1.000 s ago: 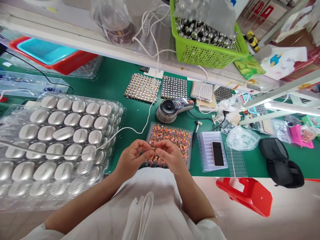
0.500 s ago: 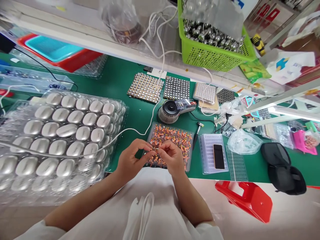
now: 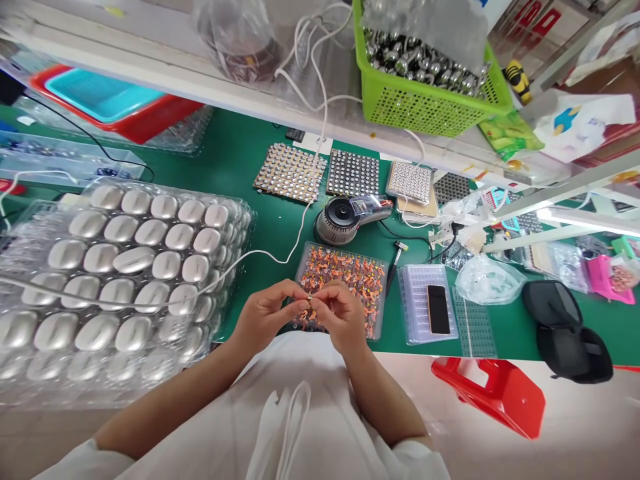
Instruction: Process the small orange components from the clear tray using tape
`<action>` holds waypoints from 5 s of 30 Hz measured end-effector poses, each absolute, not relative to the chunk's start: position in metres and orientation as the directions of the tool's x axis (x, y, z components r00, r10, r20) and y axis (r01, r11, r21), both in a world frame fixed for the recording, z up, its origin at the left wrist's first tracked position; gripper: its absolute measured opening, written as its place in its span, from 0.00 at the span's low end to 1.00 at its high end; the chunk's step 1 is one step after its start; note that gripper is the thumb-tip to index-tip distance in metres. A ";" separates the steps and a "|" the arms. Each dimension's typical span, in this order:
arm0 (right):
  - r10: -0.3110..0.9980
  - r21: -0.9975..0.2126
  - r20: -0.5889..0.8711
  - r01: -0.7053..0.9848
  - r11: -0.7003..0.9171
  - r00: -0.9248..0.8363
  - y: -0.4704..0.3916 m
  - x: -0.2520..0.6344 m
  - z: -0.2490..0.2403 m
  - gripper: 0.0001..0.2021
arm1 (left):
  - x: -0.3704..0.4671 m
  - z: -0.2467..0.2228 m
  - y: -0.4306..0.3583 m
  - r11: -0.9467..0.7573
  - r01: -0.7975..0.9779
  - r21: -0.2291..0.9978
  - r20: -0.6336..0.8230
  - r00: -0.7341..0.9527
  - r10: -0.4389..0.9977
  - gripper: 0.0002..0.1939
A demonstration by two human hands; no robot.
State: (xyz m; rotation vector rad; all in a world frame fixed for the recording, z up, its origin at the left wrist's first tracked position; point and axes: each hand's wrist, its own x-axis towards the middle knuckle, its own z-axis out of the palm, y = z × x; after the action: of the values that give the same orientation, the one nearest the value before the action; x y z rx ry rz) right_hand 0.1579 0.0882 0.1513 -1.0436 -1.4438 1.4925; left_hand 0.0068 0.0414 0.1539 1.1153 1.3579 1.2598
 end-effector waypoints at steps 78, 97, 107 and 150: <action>0.705 -0.747 -0.656 0.366 -0.554 -0.270 0.111 0.220 0.004 0.15 | 0.049 -0.016 0.084 0.254 0.332 0.908 -0.293 0.071 0.954 0.15; 0.833 -0.537 -0.450 0.843 0.036 -0.323 0.095 0.218 -0.014 0.17 | 0.059 -0.037 0.084 0.359 0.392 0.847 -0.405 0.038 0.914 0.09; 0.812 -0.399 -0.480 0.907 0.134 -0.331 0.093 0.206 -0.011 0.11 | 0.045 -0.013 0.081 0.437 0.288 0.852 -0.440 -0.057 0.896 0.09; 0.862 -0.932 -0.215 0.360 -0.041 -0.459 0.150 0.149 0.127 0.06 | -0.012 0.125 0.067 0.399 -0.394 0.828 -0.508 -0.224 0.832 0.13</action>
State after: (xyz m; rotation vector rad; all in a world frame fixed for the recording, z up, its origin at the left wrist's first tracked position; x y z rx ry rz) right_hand 0.1485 0.1501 0.1269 -1.2863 -1.7999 1.5133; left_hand -0.0118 0.0666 0.1251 0.4322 1.3674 1.1978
